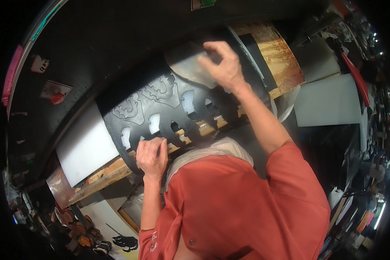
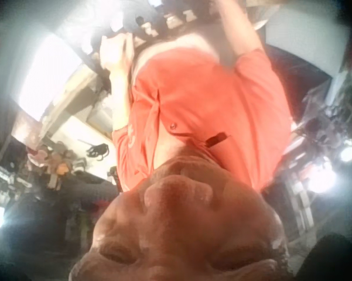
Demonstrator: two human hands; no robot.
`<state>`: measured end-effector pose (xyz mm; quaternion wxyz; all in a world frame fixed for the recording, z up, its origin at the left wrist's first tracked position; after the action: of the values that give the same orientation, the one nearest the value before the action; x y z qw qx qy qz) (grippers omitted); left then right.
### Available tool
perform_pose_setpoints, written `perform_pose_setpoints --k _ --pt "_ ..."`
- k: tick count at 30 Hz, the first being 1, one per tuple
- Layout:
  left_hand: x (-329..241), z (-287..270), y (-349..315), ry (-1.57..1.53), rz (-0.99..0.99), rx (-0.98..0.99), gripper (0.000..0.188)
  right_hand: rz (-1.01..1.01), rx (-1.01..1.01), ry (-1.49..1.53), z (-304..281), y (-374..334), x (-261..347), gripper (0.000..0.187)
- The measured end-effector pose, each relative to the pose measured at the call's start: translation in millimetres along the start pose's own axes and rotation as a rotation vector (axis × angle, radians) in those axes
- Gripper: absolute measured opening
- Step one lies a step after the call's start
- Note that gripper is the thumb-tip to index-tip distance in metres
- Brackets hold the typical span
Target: The person cleans a stack of black rubber parts using a handheld torch, then places them in a black plastic bag. The person then uses a flat tool to scrape and smooth a large black rubber sheet on a workbench, repeatedly peeling off strips of material.
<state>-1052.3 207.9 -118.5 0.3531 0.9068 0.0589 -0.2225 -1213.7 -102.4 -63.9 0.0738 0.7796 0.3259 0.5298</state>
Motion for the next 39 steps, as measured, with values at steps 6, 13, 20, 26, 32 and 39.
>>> perform_pose_setpoints --k 6,13,20,26,32,39 --pt "-8.3 -1.8 4.0 0.024 -0.022 -0.05 0.021 -0.317 -0.208 -0.054 -49.5 53.6 47.5 0.018" --pt "-18.6 -1.9 7.7 0.116 -0.011 -0.068 0.016 -0.01 -0.138 -0.114 -65.9 -68.2 10.1 0.023" --pt "-20.8 -3.2 15.8 0.182 -0.018 0.024 0.015 -0.305 -0.085 -0.425 -34.3 -112.4 -13.7 0.02" --pt "-18.1 -1.4 11.0 0.182 -0.052 0.053 0.013 -0.279 -0.043 -0.435 -36.1 -109.9 -9.7 0.021" --pt "-20.5 6.4 7.3 0.228 -0.084 0.022 0.017 -0.337 -0.079 -0.375 -34.1 -111.8 -13.7 0.025" --pt "-14.8 8.4 0.2 0.216 -0.093 0.036 0.017 -0.278 -0.013 -0.37 -36.8 -116.0 -18.7 0.023"
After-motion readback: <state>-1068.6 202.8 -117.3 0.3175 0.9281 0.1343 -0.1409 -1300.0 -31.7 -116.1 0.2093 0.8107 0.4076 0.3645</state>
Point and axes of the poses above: each hand's wrist, its own y-axis towards the middle knuckle, its own z-axis out of the palm, x = y × z, the point moved 1 cm from there along y, towards the middle knuckle, and after that the axes turned 1 degree about x, right-handed, at the moved point
